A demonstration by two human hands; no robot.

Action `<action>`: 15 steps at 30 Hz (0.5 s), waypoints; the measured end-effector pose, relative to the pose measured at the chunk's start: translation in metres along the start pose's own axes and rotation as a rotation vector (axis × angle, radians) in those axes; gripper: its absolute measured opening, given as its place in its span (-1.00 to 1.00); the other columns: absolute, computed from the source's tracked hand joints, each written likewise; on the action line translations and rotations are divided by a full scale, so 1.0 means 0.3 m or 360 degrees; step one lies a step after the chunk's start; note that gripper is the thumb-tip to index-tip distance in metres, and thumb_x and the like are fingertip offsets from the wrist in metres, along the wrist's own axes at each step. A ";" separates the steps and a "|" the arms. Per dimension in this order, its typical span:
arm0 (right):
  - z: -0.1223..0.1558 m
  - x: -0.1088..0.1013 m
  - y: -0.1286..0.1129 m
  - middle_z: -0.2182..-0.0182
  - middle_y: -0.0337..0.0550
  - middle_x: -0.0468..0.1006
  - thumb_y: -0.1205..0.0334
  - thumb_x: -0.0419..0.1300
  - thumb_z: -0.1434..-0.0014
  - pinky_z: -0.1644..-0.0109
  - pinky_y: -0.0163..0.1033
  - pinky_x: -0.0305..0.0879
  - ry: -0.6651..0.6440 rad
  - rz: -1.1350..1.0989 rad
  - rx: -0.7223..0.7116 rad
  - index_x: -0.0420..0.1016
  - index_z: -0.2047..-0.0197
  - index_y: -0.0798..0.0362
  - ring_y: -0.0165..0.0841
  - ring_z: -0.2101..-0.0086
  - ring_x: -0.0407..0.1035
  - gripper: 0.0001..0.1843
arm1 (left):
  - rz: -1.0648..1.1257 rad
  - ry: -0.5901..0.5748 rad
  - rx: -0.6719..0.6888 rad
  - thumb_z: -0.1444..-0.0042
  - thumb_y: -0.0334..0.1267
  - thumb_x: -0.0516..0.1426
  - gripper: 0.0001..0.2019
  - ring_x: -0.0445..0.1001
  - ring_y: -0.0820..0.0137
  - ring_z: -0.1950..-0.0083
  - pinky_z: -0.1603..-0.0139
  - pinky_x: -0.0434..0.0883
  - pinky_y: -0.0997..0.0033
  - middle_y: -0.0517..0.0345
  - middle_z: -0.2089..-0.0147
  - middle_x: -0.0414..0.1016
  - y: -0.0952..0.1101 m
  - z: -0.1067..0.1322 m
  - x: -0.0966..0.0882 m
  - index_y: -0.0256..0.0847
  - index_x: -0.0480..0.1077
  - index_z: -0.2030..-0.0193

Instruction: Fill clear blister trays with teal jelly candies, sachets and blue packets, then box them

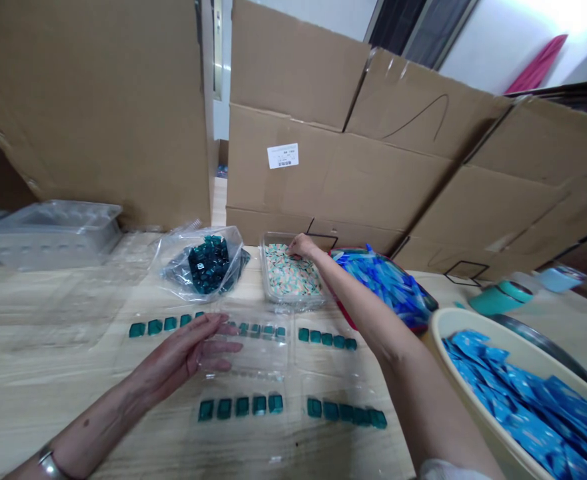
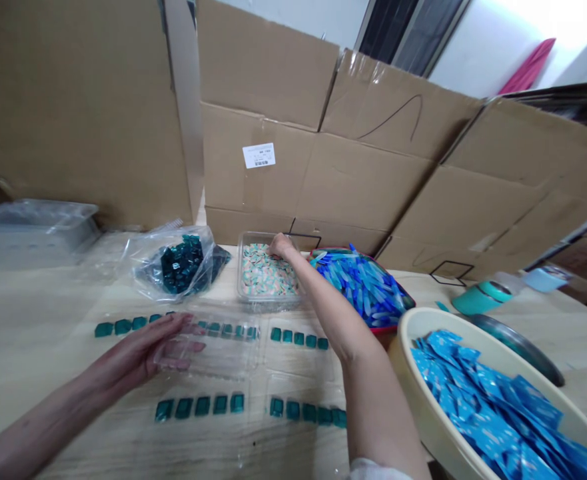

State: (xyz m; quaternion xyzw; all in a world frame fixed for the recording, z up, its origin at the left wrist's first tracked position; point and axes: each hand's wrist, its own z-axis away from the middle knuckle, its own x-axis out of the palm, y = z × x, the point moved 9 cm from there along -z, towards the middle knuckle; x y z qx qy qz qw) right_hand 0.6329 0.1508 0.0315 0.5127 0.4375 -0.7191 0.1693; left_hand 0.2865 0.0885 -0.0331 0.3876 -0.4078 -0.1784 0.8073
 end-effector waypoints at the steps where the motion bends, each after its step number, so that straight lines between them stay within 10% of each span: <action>1: 0.000 -0.002 -0.002 0.60 -0.11 0.53 0.34 0.33 0.13 0.32 -0.37 0.34 0.0010 0.0066 0.0003 0.55 0.45 0.22 -0.37 0.44 0.43 -0.88 | 0.0013 -0.0006 -0.0003 -0.08 -0.19 0.20 -0.69 0.55 0.10 0.06 0.25 0.53 0.22 -0.10 0.00 0.52 0.000 0.001 0.002 -0.22 0.38 0.04; 15: 0.013 -0.001 -0.010 0.61 -0.25 0.48 0.41 0.32 0.11 0.43 -0.43 0.27 -0.0014 -0.0164 -0.0112 0.48 0.44 0.16 -0.49 0.54 0.34 -0.89 | 0.0034 -0.0046 0.0024 -0.08 -0.23 0.20 -0.76 0.55 0.11 0.07 0.23 0.52 0.21 -0.08 0.02 0.54 0.009 0.004 0.008 -0.19 0.43 0.09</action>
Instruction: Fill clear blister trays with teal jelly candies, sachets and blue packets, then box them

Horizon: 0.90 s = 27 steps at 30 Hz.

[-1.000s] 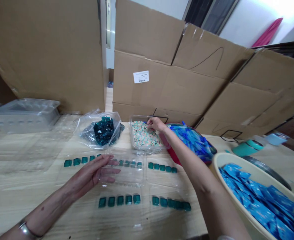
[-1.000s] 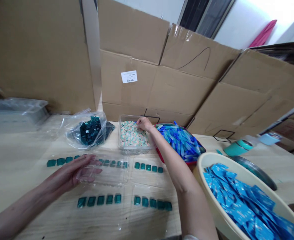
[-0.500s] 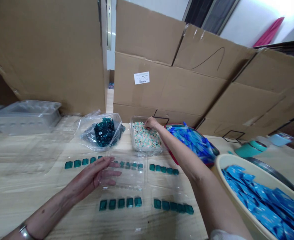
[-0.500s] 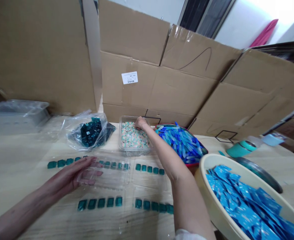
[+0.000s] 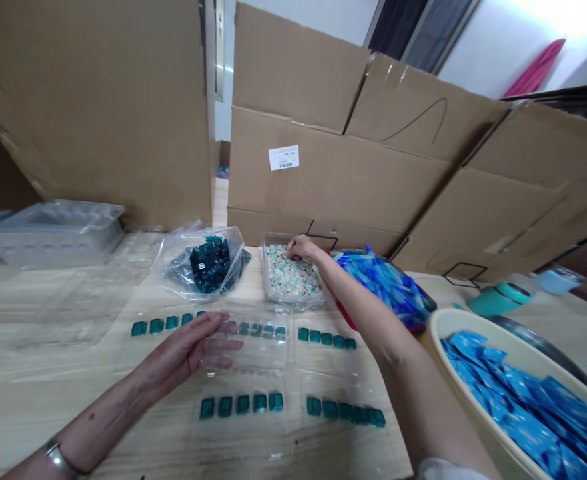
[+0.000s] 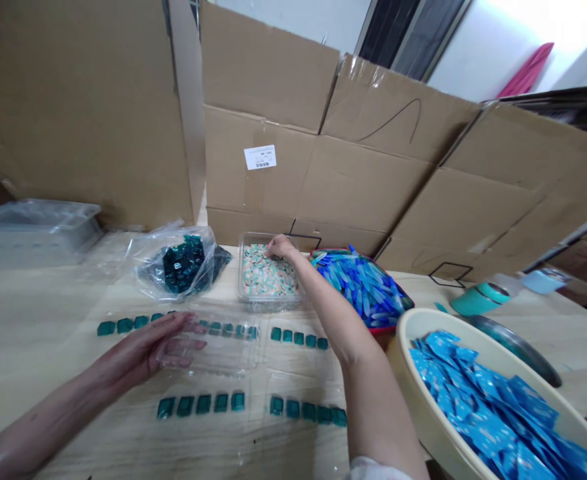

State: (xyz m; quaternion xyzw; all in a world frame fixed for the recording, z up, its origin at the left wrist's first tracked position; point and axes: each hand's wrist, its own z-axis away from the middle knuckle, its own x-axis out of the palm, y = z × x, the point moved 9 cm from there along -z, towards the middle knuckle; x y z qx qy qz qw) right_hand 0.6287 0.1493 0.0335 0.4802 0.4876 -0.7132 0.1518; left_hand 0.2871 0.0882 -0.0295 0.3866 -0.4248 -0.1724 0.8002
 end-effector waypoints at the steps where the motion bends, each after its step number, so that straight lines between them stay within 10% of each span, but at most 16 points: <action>1: 0.002 -0.002 0.006 0.62 -0.25 0.47 0.40 0.31 0.07 0.47 -0.43 0.26 -0.0022 -0.0056 0.0009 0.47 0.42 0.17 -0.51 0.59 0.31 -0.90 | 0.0001 0.0000 -0.0004 -0.08 -0.23 0.20 -0.76 0.55 0.12 0.07 0.24 0.52 0.22 -0.08 0.03 0.54 -0.001 0.000 -0.001 -0.19 0.43 0.09; 11: 0.010 0.007 0.003 0.69 -0.29 0.43 0.45 0.37 0.16 0.53 -0.41 0.26 -0.0222 -0.0056 -0.0001 0.49 0.47 0.17 -0.50 0.64 0.28 -0.85 | -0.0004 -0.0008 -0.0020 -0.08 -0.22 0.20 -0.75 0.55 0.12 0.08 0.26 0.53 0.25 -0.07 0.03 0.54 -0.001 0.007 0.010 -0.19 0.42 0.09; 20: -0.002 0.011 -0.049 0.40 -0.11 0.57 0.49 0.37 0.25 0.12 -0.31 0.29 0.0027 0.0417 -0.0212 0.48 0.54 0.12 -0.28 0.23 0.42 -0.83 | 0.0008 -0.0026 0.0022 -0.06 -0.23 0.21 -0.74 0.56 0.11 0.09 0.26 0.53 0.23 -0.09 0.05 0.55 0.000 0.001 0.002 -0.21 0.42 0.09; 27: 0.032 0.002 -0.049 0.33 -0.15 0.57 0.45 0.36 0.18 0.18 -0.37 0.27 0.0086 0.0368 -0.0333 0.54 0.34 0.12 -0.37 0.26 0.40 -0.75 | -0.0010 -0.0028 0.0017 -0.07 -0.23 0.21 -0.76 0.56 0.13 0.11 0.26 0.53 0.24 -0.08 0.07 0.55 -0.005 -0.003 0.001 -0.20 0.43 0.11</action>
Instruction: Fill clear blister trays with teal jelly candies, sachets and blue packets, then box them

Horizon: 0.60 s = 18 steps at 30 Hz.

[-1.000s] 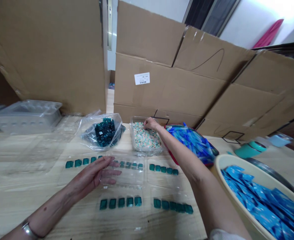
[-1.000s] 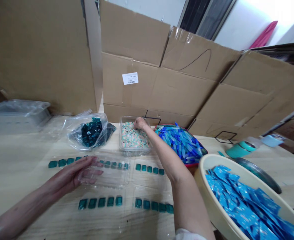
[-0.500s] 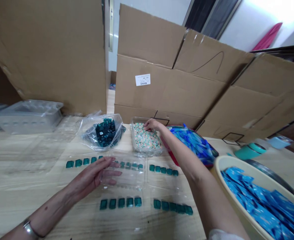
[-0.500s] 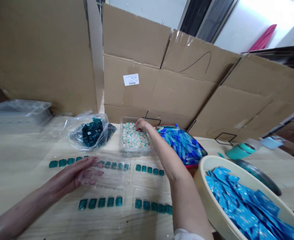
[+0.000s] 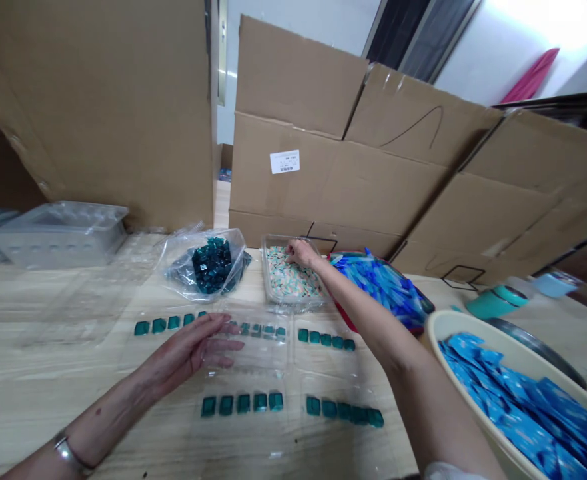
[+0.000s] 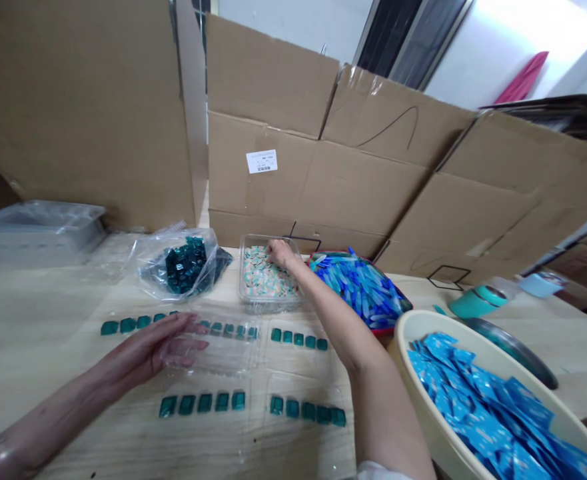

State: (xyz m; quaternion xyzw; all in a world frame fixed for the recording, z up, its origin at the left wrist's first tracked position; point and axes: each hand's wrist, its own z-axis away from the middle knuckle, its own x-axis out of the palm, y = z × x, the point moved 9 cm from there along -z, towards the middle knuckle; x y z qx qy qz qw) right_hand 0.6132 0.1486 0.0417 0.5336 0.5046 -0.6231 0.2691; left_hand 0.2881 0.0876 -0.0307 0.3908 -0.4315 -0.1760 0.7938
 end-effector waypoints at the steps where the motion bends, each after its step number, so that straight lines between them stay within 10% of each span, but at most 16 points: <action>1: 0.005 -0.005 0.003 0.35 -0.16 0.57 0.43 0.35 0.15 0.22 -0.38 0.28 -0.0006 -0.0039 -0.0005 0.54 0.32 0.13 -0.39 0.30 0.41 -0.77 | -0.0002 0.0004 0.0000 -0.07 -0.23 0.21 -0.76 0.57 0.14 0.11 0.26 0.53 0.24 -0.07 0.06 0.55 0.000 -0.001 -0.002 -0.20 0.43 0.10; 10: 0.082 0.009 0.000 0.54 -0.24 0.53 0.38 0.37 0.12 0.40 -0.44 0.32 -0.0394 -0.1011 0.0060 0.52 0.36 0.20 -0.54 0.54 0.34 -0.81 | 0.0023 0.0017 -0.0023 -0.06 -0.24 0.22 -0.78 0.56 0.11 0.10 0.25 0.52 0.24 -0.07 0.07 0.56 -0.006 0.000 -0.001 -0.20 0.44 0.13; 18: 0.052 0.059 -0.062 0.61 -0.31 0.49 0.50 0.33 0.11 0.39 -0.45 0.32 -0.0420 -0.1122 0.0160 0.48 0.50 0.17 -0.55 0.57 0.33 -0.88 | -0.0004 0.0016 -0.0039 -0.08 -0.23 0.20 -0.77 0.56 0.12 0.09 0.26 0.53 0.25 -0.07 0.05 0.55 -0.004 -0.001 -0.004 -0.21 0.44 0.11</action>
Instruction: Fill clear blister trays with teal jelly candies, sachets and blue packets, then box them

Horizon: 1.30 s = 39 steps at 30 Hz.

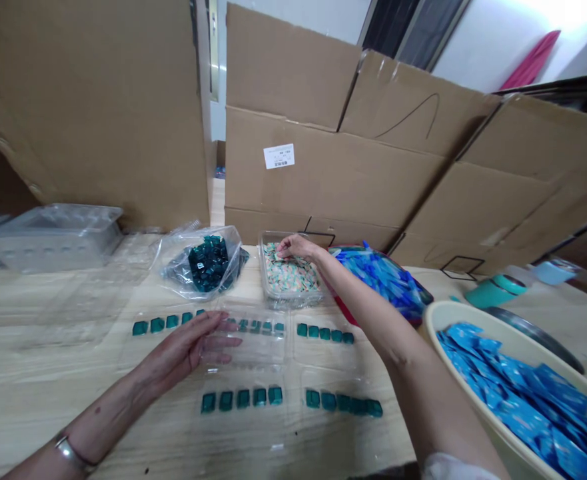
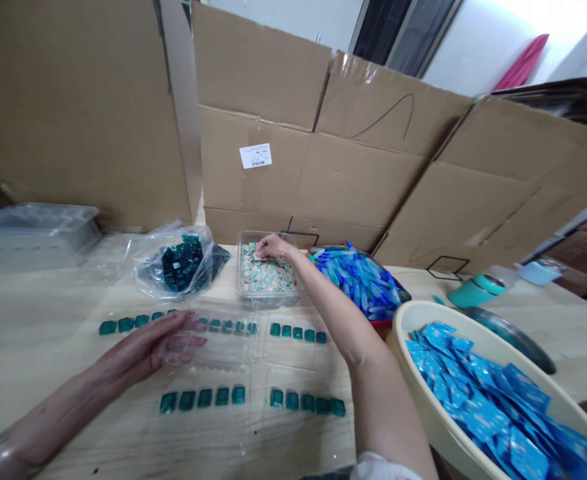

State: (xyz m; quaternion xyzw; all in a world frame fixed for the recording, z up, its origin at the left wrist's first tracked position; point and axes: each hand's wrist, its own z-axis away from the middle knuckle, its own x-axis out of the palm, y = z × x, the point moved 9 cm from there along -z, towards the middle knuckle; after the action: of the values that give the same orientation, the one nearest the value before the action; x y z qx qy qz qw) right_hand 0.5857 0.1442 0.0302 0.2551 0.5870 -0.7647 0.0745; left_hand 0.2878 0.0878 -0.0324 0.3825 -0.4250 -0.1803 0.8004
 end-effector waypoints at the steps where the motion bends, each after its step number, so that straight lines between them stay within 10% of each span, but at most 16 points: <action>1: -0.008 0.005 0.001 0.62 -0.32 0.49 0.51 0.33 0.10 0.40 -0.44 0.33 0.0014 -0.0017 0.0025 0.47 0.51 0.17 -0.55 0.58 0.32 -0.87 | -0.0004 0.0003 -0.0004 -0.08 -0.23 0.20 -0.77 0.56 0.12 0.09 0.26 0.53 0.25 -0.07 0.05 0.55 0.001 0.000 -0.001 -0.21 0.44 0.10; 8: -0.036 0.048 -0.004 0.66 -0.31 0.46 0.55 0.29 0.06 0.44 -0.45 0.35 0.0008 -0.0038 0.0051 0.44 0.52 0.17 -0.53 0.61 0.32 -0.85 | -0.0063 0.0083 -0.0042 -0.06 -0.24 0.22 -0.72 0.56 0.11 0.08 0.25 0.56 0.24 -0.07 0.02 0.55 0.005 0.002 -0.013 -0.21 0.42 0.07; 15: -0.047 0.095 -0.033 0.49 -0.24 0.55 0.40 0.29 -0.02 0.38 -0.46 0.28 0.0079 0.0860 -0.0171 0.53 0.33 0.17 -0.50 0.46 0.40 -0.91 | -0.0153 0.0145 -0.0041 -0.08 -0.26 0.20 -0.74 0.57 0.16 0.10 0.26 0.57 0.29 -0.04 0.03 0.55 0.001 -0.003 -0.019 -0.21 0.42 0.06; 24: -0.007 0.122 -0.088 0.30 -0.13 0.57 0.45 0.29 0.09 0.23 -0.38 0.22 0.0156 0.1132 -0.0367 0.53 0.34 0.15 -0.35 0.25 0.40 -0.84 | -0.0197 0.0177 -0.0062 -0.10 -0.26 0.18 -0.74 0.56 0.14 0.09 0.27 0.56 0.24 -0.10 0.02 0.54 -0.009 -0.012 -0.034 -0.23 0.43 0.05; 34: 0.010 0.037 0.002 0.55 -0.27 0.50 0.51 0.27 0.03 0.37 -0.40 0.36 -0.0070 -0.0230 -0.0057 0.47 0.36 0.16 -0.52 0.55 0.35 -0.87 | -0.0126 0.0185 -0.0033 -0.09 -0.29 0.20 -0.75 0.57 0.14 0.12 0.27 0.57 0.25 -0.10 0.04 0.55 0.000 -0.019 -0.040 -0.26 0.42 0.07; 39: 0.014 0.040 -0.011 0.57 -0.31 0.51 0.46 0.34 0.15 0.41 -0.42 0.28 -0.0093 0.0261 -0.0186 0.57 0.37 0.14 -0.50 0.54 0.33 -0.81 | -0.0084 0.0146 -0.0023 -0.10 -0.30 0.19 -0.77 0.58 0.16 0.13 0.27 0.57 0.26 -0.09 0.03 0.55 0.004 -0.013 -0.028 -0.28 0.42 0.09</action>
State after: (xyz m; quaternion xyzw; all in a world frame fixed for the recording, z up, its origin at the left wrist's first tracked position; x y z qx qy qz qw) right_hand 0.5728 0.1436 0.0281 0.2751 0.6054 -0.7276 0.1686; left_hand 0.2861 0.0955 -0.0375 0.3956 -0.3763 -0.1868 0.8167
